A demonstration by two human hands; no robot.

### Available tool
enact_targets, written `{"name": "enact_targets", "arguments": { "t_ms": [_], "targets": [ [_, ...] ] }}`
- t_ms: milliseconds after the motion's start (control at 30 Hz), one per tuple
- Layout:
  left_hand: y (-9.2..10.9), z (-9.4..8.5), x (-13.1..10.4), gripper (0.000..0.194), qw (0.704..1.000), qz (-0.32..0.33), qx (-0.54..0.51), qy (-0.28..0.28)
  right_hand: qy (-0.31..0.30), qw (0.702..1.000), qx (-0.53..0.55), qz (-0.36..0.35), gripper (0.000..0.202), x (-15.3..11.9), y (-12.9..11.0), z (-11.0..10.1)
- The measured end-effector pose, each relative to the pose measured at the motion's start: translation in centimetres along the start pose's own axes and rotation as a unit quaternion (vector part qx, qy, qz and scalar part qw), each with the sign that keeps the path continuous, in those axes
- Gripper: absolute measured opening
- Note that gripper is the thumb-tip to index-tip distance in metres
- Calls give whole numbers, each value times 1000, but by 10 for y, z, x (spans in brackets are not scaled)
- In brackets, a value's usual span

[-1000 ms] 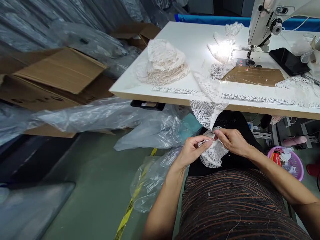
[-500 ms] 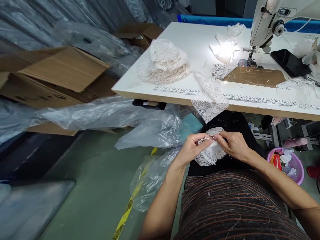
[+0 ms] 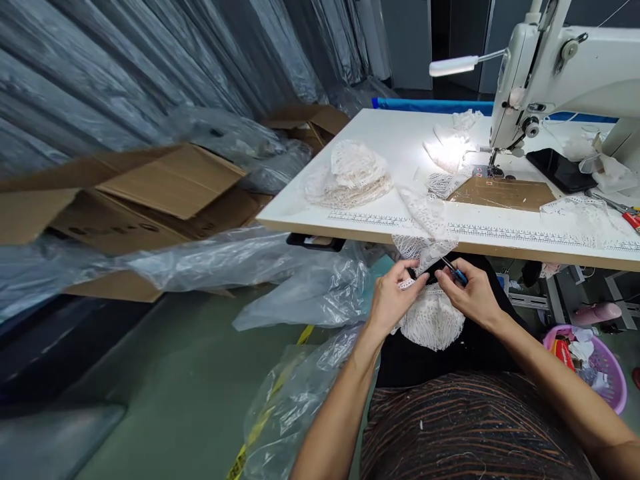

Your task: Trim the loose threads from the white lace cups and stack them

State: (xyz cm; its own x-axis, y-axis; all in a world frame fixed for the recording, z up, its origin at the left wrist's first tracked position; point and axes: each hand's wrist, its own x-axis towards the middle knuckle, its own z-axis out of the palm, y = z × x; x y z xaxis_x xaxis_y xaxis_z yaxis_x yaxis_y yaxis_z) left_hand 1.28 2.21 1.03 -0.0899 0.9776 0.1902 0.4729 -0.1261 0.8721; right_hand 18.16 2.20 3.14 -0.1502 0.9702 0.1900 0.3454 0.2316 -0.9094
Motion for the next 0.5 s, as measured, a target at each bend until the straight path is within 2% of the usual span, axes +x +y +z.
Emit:
{"name": "enact_targets", "arguments": {
  "t_ms": [100,200,300,400,467,500],
  "targets": [
    [4,9,-1,15,998,42,38,-16,33,998,-54,-2,29,5,-7,3],
    [8,19,-11,18,990,121,76,-13,65,986,-151,29,31,12,-12,7],
    [13,24,-22,25,978,178,107,-28,87,969,-225,56,24,17,-11,9],
    [17,15,-34,17,975,193,89,-64,78,979,-188,14,16,7,-8,4],
    [19,0,-41,8,980,186,46,-54,39,992,-112,-38,20,-11,-7,-3],
    [20,-9,-44,14,983,179,19,-36,11,996,-71,-57,24,-21,-7,-7]
  ]
}}
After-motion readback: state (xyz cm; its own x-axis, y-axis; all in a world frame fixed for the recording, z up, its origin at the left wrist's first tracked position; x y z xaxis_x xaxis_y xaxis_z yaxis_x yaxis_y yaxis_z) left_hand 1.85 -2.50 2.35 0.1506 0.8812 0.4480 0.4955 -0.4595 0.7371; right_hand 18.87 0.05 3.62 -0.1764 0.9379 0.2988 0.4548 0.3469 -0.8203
